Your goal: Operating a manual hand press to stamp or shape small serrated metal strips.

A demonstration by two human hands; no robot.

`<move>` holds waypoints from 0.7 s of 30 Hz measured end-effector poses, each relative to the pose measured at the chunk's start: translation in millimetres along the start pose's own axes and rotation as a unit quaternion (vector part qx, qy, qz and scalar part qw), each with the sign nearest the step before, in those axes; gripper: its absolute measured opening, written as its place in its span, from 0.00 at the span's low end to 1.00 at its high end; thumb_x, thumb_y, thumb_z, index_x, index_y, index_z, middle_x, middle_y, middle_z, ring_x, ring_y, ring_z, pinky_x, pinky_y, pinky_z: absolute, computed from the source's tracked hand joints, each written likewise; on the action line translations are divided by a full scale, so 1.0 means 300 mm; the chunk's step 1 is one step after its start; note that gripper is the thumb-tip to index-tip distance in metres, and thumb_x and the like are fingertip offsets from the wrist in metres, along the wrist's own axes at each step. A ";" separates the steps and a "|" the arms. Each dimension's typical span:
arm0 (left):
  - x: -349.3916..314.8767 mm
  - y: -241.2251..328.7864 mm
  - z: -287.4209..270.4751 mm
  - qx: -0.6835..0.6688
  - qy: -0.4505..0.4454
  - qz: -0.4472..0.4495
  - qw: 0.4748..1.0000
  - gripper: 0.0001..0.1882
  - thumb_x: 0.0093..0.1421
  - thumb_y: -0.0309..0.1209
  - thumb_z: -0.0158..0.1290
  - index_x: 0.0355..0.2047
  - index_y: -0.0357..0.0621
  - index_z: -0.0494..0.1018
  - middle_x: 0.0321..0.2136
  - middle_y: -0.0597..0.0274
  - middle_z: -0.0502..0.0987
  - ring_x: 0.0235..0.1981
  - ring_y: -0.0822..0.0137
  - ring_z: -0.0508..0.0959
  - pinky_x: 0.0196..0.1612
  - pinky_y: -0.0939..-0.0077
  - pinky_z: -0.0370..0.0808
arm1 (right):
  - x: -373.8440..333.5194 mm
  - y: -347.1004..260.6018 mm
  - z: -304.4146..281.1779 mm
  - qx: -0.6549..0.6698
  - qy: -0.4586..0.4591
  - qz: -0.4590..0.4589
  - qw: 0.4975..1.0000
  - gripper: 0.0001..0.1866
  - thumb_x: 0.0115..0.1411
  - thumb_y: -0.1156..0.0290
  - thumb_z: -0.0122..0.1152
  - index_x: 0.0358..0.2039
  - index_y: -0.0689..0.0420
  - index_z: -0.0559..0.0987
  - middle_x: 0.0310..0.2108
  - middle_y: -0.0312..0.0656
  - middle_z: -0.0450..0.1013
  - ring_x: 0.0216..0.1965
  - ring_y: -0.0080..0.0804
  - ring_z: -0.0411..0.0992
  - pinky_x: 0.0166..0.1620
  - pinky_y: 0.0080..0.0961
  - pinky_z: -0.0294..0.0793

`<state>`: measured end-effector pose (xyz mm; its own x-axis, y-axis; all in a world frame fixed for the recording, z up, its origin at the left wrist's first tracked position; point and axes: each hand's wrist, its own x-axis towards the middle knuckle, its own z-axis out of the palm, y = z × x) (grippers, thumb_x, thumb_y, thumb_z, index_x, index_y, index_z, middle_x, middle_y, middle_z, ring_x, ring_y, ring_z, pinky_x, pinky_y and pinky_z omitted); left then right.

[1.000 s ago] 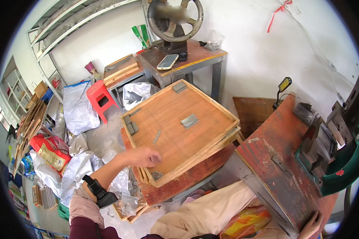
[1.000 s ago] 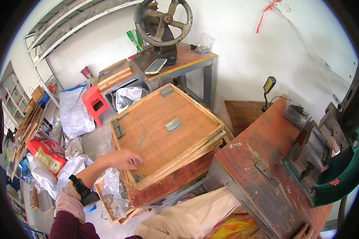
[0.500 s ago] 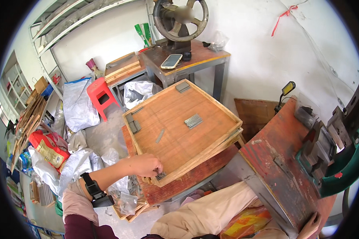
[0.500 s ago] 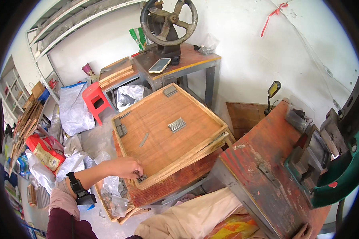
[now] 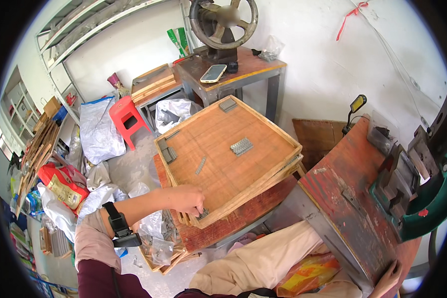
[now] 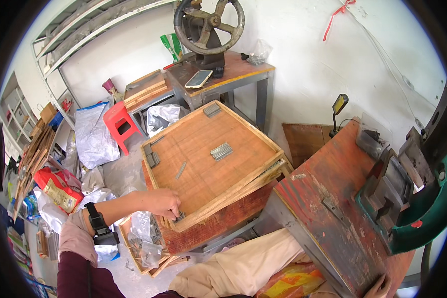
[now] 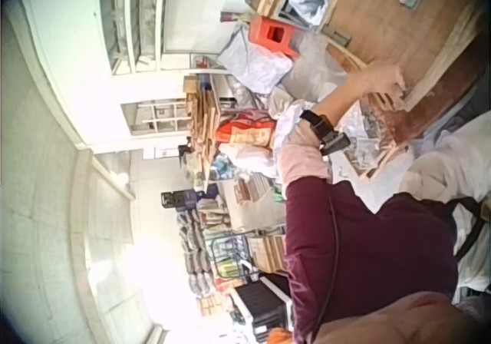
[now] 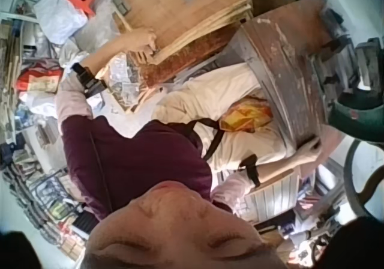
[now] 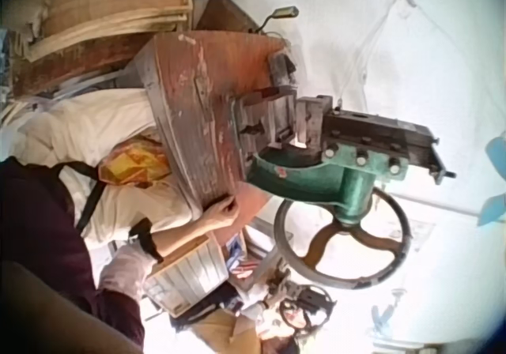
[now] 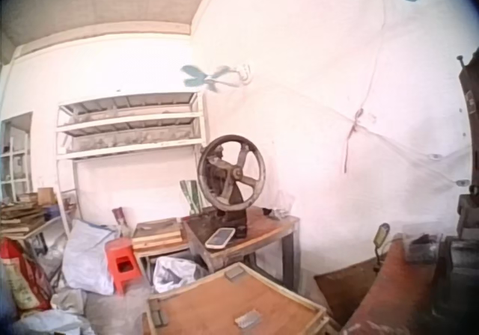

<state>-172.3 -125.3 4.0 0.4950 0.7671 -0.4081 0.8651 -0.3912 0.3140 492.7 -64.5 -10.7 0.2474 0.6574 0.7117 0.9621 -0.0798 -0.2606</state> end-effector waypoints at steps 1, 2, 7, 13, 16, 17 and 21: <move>0.006 -0.004 -0.006 -0.032 -0.046 -0.012 0.998 0.08 0.48 0.35 0.57 0.26 0.47 0.79 0.26 0.59 0.75 0.37 0.54 0.72 0.38 0.61 0.70 | 0.000 0.014 0.006 -0.005 -0.004 0.001 1.000 0.16 0.58 0.61 0.60 0.30 0.65 0.80 0.26 0.51 0.77 0.23 0.42 0.75 0.28 0.33 0.75; 0.013 -0.004 -0.011 -0.040 -0.034 -0.002 0.999 0.08 0.48 0.35 0.57 0.26 0.47 0.79 0.26 0.59 0.75 0.37 0.54 0.72 0.38 0.61 0.70 | -0.001 0.029 0.011 -0.006 -0.003 0.003 1.000 0.16 0.58 0.61 0.60 0.30 0.65 0.80 0.26 0.51 0.77 0.23 0.42 0.75 0.28 0.33 0.75; 0.043 0.013 -0.035 -0.025 -0.095 -0.024 0.995 0.10 0.48 0.33 0.55 0.25 0.40 0.77 0.26 0.53 0.73 0.38 0.52 0.72 0.39 0.59 0.69 | -0.002 0.088 0.030 0.066 -0.084 0.066 0.992 0.15 0.63 0.67 0.50 0.39 0.68 0.74 0.37 0.56 0.74 0.37 0.48 0.73 0.43 0.32 0.70; 0.024 0.016 -0.033 -0.035 -0.023 0.008 0.999 0.13 0.46 0.35 0.58 0.28 0.40 0.76 0.27 0.54 0.74 0.38 0.51 0.71 0.41 0.60 0.69 | -0.010 0.089 0.030 0.052 -0.074 0.060 0.994 0.16 0.64 0.66 0.50 0.40 0.69 0.74 0.37 0.56 0.74 0.39 0.48 0.72 0.44 0.32 0.69; 0.012 0.016 -0.016 -0.040 -0.003 -0.019 0.999 0.13 0.45 0.36 0.59 0.28 0.40 0.76 0.27 0.55 0.74 0.37 0.52 0.71 0.42 0.60 0.68 | -0.009 0.081 0.027 0.062 -0.078 0.068 0.993 0.16 0.64 0.66 0.50 0.40 0.69 0.74 0.37 0.56 0.74 0.39 0.48 0.72 0.44 0.32 0.69; 0.010 0.018 -0.010 -0.042 -0.004 -0.024 0.999 0.13 0.45 0.36 0.59 0.28 0.40 0.76 0.27 0.55 0.74 0.37 0.52 0.71 0.42 0.60 0.68 | -0.008 0.079 0.026 0.064 -0.078 0.068 0.993 0.16 0.64 0.66 0.50 0.40 0.69 0.74 0.37 0.56 0.74 0.39 0.48 0.72 0.44 0.32 0.69; 0.008 0.021 0.011 0.003 0.031 -0.006 1.000 0.13 0.45 0.35 0.59 0.28 0.40 0.75 0.27 0.55 0.74 0.38 0.52 0.70 0.42 0.60 0.68 | -0.007 0.068 0.022 0.071 -0.077 0.073 0.992 0.16 0.63 0.67 0.50 0.41 0.69 0.74 0.38 0.56 0.74 0.40 0.47 0.72 0.44 0.32 0.69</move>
<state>-165.4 -127.7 2.2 0.4785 0.8015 -0.3586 0.8717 -0.3845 0.3038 511.0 -62.5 -21.9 0.3514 0.7548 0.5540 0.8891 -0.0836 -0.4500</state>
